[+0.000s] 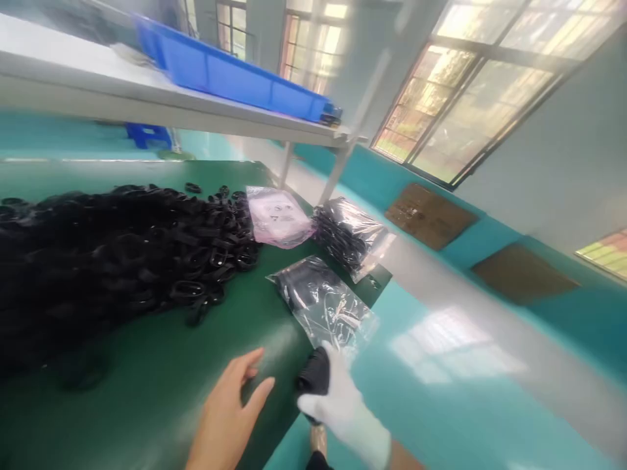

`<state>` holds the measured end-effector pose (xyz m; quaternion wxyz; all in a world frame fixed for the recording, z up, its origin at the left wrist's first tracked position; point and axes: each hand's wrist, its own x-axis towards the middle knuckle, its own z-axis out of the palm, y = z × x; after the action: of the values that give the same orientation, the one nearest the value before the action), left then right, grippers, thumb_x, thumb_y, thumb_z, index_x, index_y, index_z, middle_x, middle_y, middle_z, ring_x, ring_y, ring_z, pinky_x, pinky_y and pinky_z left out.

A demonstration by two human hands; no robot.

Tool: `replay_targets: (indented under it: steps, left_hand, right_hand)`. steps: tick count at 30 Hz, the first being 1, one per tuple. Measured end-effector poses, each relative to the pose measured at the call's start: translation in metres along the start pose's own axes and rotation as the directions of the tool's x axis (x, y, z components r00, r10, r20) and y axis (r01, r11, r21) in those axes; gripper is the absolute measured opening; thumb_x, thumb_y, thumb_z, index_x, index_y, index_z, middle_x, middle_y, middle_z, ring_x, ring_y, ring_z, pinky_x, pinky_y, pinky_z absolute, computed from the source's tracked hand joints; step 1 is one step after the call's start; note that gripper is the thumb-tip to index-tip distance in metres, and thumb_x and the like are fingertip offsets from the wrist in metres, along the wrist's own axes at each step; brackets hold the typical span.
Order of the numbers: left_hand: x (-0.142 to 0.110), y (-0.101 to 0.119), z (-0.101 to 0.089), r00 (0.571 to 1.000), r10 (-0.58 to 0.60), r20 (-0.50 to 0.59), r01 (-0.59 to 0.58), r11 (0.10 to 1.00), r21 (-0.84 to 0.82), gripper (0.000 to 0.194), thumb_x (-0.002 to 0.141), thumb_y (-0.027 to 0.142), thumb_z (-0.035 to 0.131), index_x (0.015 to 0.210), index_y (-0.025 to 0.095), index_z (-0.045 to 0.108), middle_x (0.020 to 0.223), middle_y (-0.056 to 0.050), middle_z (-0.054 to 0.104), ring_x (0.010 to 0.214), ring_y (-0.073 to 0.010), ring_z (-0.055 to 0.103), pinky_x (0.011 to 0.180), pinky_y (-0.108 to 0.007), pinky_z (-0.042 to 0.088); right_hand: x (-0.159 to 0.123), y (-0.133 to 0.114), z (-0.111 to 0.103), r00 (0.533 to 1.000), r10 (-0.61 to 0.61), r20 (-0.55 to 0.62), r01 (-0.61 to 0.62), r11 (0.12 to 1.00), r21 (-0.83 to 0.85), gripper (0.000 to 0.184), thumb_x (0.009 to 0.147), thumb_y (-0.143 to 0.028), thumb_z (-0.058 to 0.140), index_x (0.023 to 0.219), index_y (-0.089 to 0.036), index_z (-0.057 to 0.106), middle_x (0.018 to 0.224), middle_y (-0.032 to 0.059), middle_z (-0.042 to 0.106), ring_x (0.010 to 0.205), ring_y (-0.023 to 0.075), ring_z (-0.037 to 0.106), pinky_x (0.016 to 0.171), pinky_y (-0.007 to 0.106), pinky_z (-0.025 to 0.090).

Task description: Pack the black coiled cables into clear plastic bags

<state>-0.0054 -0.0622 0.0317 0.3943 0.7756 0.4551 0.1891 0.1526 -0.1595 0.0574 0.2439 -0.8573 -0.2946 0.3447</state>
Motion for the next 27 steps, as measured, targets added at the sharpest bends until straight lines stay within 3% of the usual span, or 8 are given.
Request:
replay_targets:
  steps: [4,6,8,10,12,17,22,27]
  left_hand:
    - [0.019,0.074,0.097,0.951,0.304,0.051,-0.308,0.926,0.219,0.047,0.070,0.028,0.056,0.117,0.026,0.047,0.118,-0.005,0.052,0.109,-0.0252,0.047,0.089,-0.041,0.040]
    - [0.027,0.092,0.144,0.921,0.373,0.115,-0.387,0.839,0.382,0.058,0.062,0.017,0.061,0.118,0.024,0.047,0.119,-0.008,0.052,0.108,-0.0296,0.046,0.089,-0.046,0.038]
    - [0.033,0.097,0.173,0.919,0.378,0.111,-0.379,0.769,0.515,0.043,0.065,0.010,0.055,0.107,0.022,0.054,0.108,-0.009,0.056,0.100,-0.0281,0.050,0.082,-0.044,0.040]
    - [0.037,0.096,0.182,0.923,0.381,0.059,-0.339,0.730,0.593,0.024,0.074,0.010,0.046,0.091,0.021,0.059,0.092,-0.006,0.060,0.087,-0.0227,0.054,0.073,-0.037,0.042]
    - [0.037,0.095,0.179,0.917,0.398,-0.004,-0.308,0.717,0.626,0.019,0.081,0.015,0.041,0.081,0.022,0.059,0.079,-0.003,0.059,0.075,-0.0174,0.055,0.066,-0.031,0.041]
    - [0.031,0.105,0.169,0.883,0.433,-0.179,-0.231,0.734,0.638,0.017,0.084,0.021,0.042,0.083,0.024,0.059,0.070,0.000,0.058,0.062,-0.0113,0.054,0.057,-0.023,0.040]
    - [0.032,0.104,0.175,0.830,0.448,-0.333,-0.194,0.791,0.580,0.017,0.084,0.023,0.042,0.086,0.024,0.060,0.068,0.000,0.059,0.062,-0.0108,0.057,0.059,-0.021,0.042]
    - [0.031,0.095,0.181,0.781,0.507,-0.364,-0.248,0.787,0.565,0.015,0.082,0.021,0.045,0.086,0.025,0.060,0.061,0.000,0.059,0.056,-0.0119,0.057,0.054,-0.021,0.043]
  right_hand:
    - [-0.003,0.100,-0.073,0.976,0.159,-0.147,-0.158,0.987,0.016,0.088,0.055,-0.028,0.053,0.135,-0.017,0.018,0.132,0.0108,0.042,0.119,0.0239,0.043,0.098,0.035,0.034]
    - [0.008,0.139,-0.090,0.982,0.139,-0.128,-0.142,0.990,-0.016,0.087,0.056,-0.028,0.051,0.135,-0.015,0.019,0.131,0.0118,0.043,0.119,0.0241,0.042,0.099,0.035,0.033]
    - [0.024,0.159,-0.096,0.995,0.050,-0.081,-0.058,0.993,-0.107,0.089,0.054,-0.027,0.053,0.136,-0.016,0.020,0.130,0.0112,0.043,0.119,0.0253,0.042,0.098,0.036,0.034]
    - [0.041,0.160,-0.097,0.996,-0.086,-0.023,0.078,0.971,-0.228,0.094,0.049,-0.024,0.057,0.136,-0.017,0.022,0.129,0.0116,0.043,0.120,0.0284,0.040,0.098,0.038,0.034]
    - [0.055,0.146,-0.098,0.971,-0.231,0.062,0.238,0.914,-0.329,0.098,0.044,-0.022,0.061,0.135,-0.014,0.026,0.128,0.0139,0.043,0.120,0.0322,0.037,0.099,0.040,0.031]
    - [0.086,0.100,-0.108,0.842,-0.468,0.268,0.539,0.753,-0.378,0.096,0.048,-0.027,0.061,0.135,-0.010,0.025,0.129,0.0169,0.041,0.121,0.0348,0.032,0.102,0.046,0.021]
    - [0.120,0.074,-0.104,0.816,-0.516,0.261,0.578,0.705,-0.412,0.091,0.055,-0.028,0.056,0.136,-0.008,0.022,0.133,0.0164,0.038,0.122,0.0335,0.030,0.104,0.046,0.015]
    - [0.159,0.063,-0.079,0.881,-0.459,0.112,0.453,0.754,-0.476,0.093,0.060,-0.037,0.058,0.137,-0.005,0.015,0.133,0.0191,0.036,0.121,0.0336,0.032,0.102,0.044,0.018]
